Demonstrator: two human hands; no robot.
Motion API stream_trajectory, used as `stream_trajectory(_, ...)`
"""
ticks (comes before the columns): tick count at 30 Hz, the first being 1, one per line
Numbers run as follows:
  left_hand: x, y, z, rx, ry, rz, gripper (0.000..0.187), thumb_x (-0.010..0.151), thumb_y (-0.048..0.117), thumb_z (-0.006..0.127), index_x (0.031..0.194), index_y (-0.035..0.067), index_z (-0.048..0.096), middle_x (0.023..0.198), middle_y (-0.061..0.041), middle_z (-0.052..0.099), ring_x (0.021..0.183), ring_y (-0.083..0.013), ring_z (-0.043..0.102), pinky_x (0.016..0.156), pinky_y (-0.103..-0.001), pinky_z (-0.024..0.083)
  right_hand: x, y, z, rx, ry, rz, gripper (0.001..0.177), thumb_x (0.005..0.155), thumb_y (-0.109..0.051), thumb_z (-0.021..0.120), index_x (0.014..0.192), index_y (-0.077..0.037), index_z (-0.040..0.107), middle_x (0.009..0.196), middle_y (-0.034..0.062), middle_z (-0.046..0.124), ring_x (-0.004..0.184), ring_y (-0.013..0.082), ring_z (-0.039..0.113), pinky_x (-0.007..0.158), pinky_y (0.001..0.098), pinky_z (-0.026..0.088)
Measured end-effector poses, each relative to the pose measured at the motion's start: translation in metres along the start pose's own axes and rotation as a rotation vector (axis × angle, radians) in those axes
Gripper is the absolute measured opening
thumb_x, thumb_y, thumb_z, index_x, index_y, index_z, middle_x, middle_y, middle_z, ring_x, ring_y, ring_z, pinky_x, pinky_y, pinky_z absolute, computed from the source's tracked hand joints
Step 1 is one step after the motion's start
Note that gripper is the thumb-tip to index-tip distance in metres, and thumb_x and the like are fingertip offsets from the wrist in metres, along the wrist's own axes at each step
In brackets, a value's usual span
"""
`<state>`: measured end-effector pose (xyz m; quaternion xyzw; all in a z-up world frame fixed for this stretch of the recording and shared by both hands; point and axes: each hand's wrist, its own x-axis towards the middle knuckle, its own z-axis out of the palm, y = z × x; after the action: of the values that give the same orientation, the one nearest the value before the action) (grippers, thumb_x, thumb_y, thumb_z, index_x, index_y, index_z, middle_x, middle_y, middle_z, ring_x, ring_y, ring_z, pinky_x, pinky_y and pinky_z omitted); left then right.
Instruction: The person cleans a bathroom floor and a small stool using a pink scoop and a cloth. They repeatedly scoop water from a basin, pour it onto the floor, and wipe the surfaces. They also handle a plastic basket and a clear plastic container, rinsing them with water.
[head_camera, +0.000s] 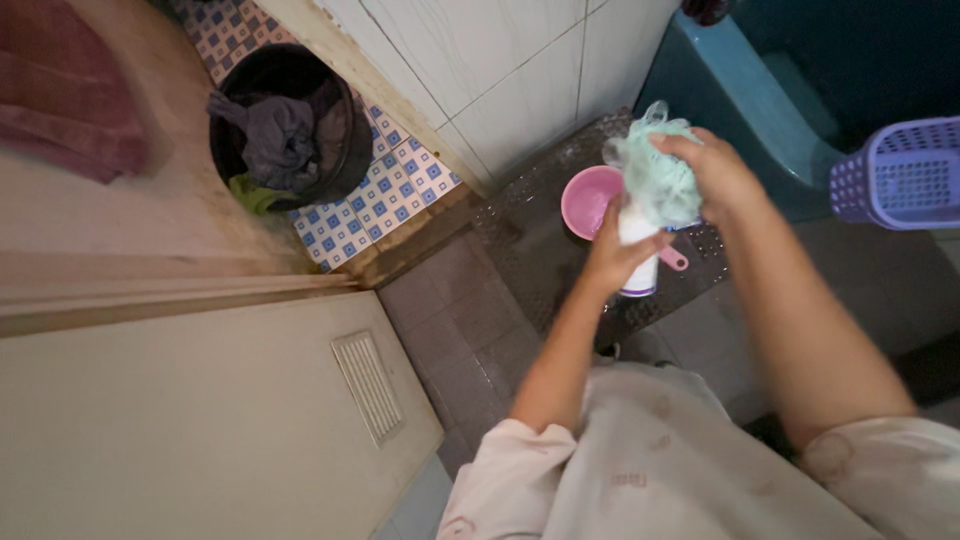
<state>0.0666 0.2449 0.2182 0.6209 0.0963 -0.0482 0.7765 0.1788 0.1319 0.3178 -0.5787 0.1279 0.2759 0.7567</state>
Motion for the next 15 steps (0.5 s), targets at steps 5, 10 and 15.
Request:
stream_trajectory(5, -0.021, 0.043, -0.012, 0.585, 0.075, 0.142, 0.070, 0.072, 0.019, 0.083, 0.137, 0.011, 0.058, 0.121, -0.016, 0.072, 0.112, -0.0340, 0.070, 0.094, -0.042, 0.056, 0.000, 0.009, -0.013, -0.834, -0.003, -0.192, 0.059, 0.071, -0.025, 0.088, 0.120, -0.002, 0.064, 0.104, 0.0144, 0.073, 0.092, 0.0235, 0.071, 0.081, 0.0377, 0.056)
stream_trajectory(10, -0.026, 0.040, -0.008, 0.502, 0.107, 0.253, 0.066, 0.075, 0.022, 0.083, 0.135, 0.009, 0.059, 0.123, -0.016, 0.072, 0.116, -0.0328, 0.071, 0.098, -0.041, 0.057, -0.006, 0.016, 0.002, -0.450, 0.090, -0.261, 0.052, 0.078, -0.018, 0.079, 0.125, -0.004, 0.061, 0.110, 0.0095, 0.072, 0.096, 0.0211, 0.071, 0.083, 0.0352, 0.059)
stream_trajectory(15, -0.001, -0.002, -0.010, -0.040, 0.157, 0.223, 0.072, 0.089, 0.028, 0.076, 0.147, 0.003, 0.042, 0.132, -0.015, 0.062, 0.118, -0.0279, 0.064, 0.101, -0.039, 0.052, -0.001, 0.060, 0.011, 0.444, -0.058, -0.255, 0.039, 0.093, -0.018, 0.072, 0.126, 0.001, 0.064, 0.114, 0.0134, 0.072, 0.101, 0.0246, 0.072, 0.092, 0.0364, 0.060)
